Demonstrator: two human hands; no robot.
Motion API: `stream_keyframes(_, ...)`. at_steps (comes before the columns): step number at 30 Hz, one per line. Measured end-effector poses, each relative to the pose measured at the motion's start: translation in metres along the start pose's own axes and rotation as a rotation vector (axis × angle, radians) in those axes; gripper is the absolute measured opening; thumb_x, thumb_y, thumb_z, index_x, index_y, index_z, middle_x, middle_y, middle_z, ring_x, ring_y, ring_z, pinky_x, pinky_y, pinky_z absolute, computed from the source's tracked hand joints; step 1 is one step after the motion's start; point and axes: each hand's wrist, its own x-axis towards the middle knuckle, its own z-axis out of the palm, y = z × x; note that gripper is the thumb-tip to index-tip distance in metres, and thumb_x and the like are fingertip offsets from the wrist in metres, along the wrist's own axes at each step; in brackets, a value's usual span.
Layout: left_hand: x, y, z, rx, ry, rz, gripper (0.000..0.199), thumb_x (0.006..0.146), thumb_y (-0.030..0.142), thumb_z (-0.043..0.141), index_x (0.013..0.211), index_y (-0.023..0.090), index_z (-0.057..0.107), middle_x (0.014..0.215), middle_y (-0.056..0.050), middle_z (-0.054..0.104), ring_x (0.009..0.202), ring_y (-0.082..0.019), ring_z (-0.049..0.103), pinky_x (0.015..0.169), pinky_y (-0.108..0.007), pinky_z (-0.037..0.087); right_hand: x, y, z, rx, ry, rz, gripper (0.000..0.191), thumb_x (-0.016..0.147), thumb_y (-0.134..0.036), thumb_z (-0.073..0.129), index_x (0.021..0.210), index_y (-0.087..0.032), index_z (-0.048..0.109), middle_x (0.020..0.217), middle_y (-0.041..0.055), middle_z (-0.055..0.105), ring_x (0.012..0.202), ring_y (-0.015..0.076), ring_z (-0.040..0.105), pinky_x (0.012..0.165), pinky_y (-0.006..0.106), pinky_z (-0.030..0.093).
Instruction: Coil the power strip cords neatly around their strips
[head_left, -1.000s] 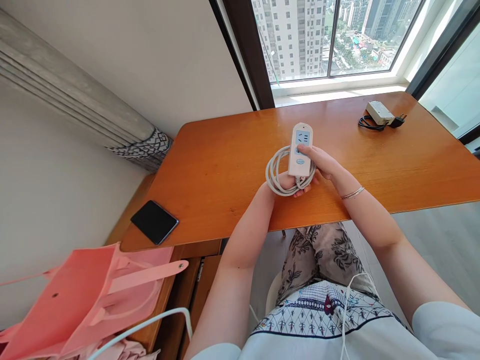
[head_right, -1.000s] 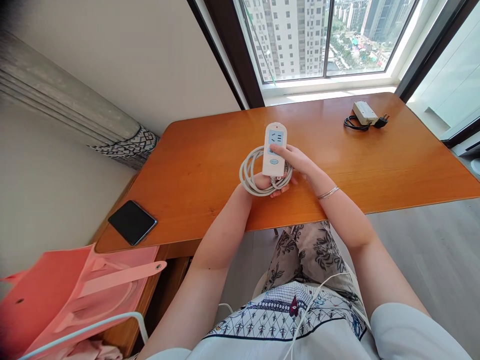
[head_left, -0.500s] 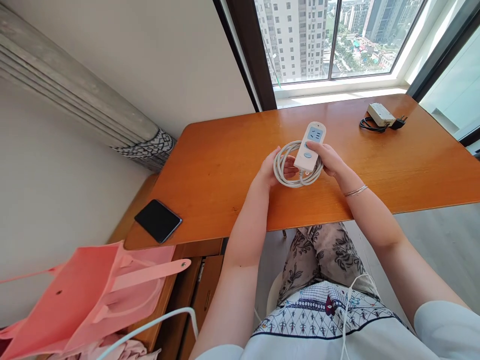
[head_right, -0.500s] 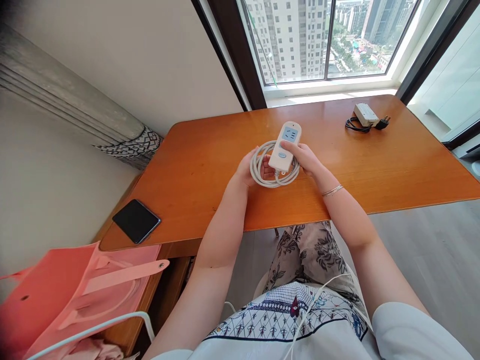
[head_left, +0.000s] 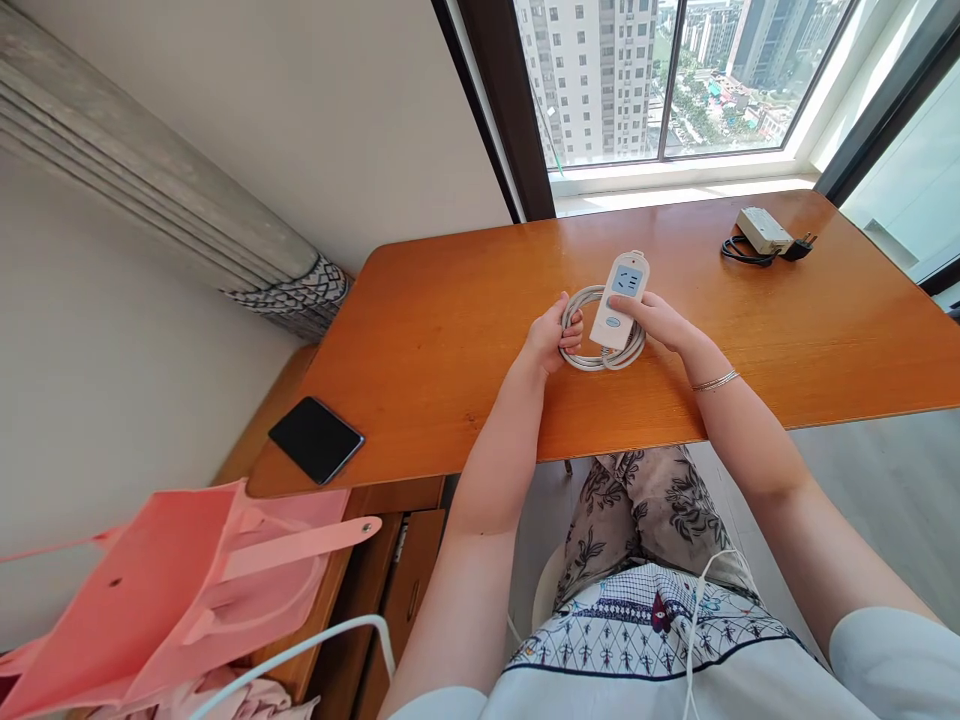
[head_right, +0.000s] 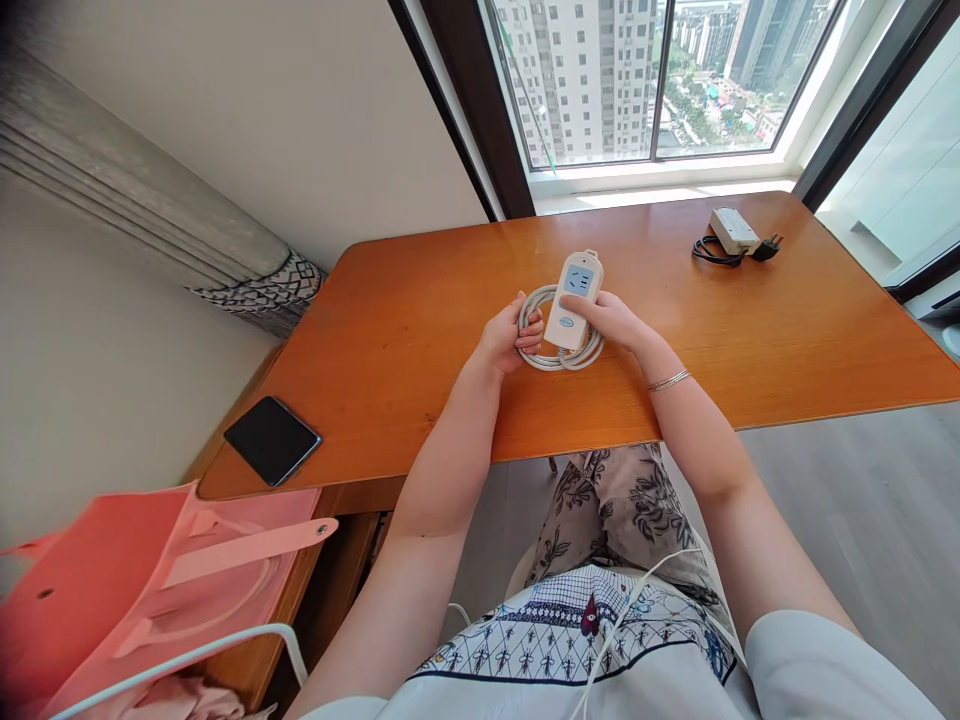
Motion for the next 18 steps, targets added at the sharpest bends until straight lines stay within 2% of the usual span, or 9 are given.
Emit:
stream_keyframes(4, 0.000, -0.001, 0.000, -0.011, 0.013, -0.005, 0.058, 0.106, 0.056, 0.034, 0.062, 0.020, 0.040, 0.045, 0.008, 0.029, 0.032, -0.003, 0.019, 0.033, -0.016, 0.020, -0.001, 0.002, -0.006, -0.065, -0.065, 0.019, 0.027, 0.087, -0.041, 0.076, 0.095, -0.016, 0.076, 0.099, 0.0084, 0.079, 0.088, 0.0216, 0.073, 0.089, 0.038, 0.060)
stream_keyframes(8, 0.002, -0.003, -0.001, -0.044, 0.010, 0.002, 0.056, 0.106, 0.056, 0.036, 0.063, 0.019, 0.042, 0.044, 0.008, 0.029, 0.031, -0.003, 0.020, 0.032, -0.014, 0.018, 0.004, 0.009, -0.007, -0.150, -0.033, -0.025, 0.036, 0.081, -0.050, 0.079, 0.093, -0.016, 0.077, 0.095, 0.0085, 0.080, 0.087, 0.0237, 0.074, 0.085, 0.037, 0.060)
stream_keyframes(14, 0.004, -0.004, -0.004, -0.090, 0.039, 0.034, 0.048, 0.102, 0.054, 0.049, 0.071, 0.018, 0.055, 0.046, 0.009, 0.032, 0.031, -0.002, 0.022, 0.033, -0.015, 0.019, 0.010, 0.015, -0.001, -0.033, -0.036, -0.070, 0.040, 0.075, -0.049, 0.083, 0.095, -0.015, 0.077, 0.096, 0.0078, 0.080, 0.083, 0.0194, 0.073, 0.076, 0.030, 0.059)
stream_keyframes(18, 0.008, -0.005, -0.005, -0.102, 0.101, 0.132, 0.037, 0.098, 0.051, 0.056, 0.082, 0.018, 0.059, 0.057, 0.005, 0.050, 0.035, -0.003, 0.033, 0.036, -0.018, 0.026, 0.010, 0.014, 0.002, 0.018, 0.036, -0.099, 0.048, 0.068, -0.056, 0.086, 0.090, -0.014, 0.075, 0.090, 0.0067, 0.079, 0.081, 0.0187, 0.071, 0.075, 0.028, 0.057)
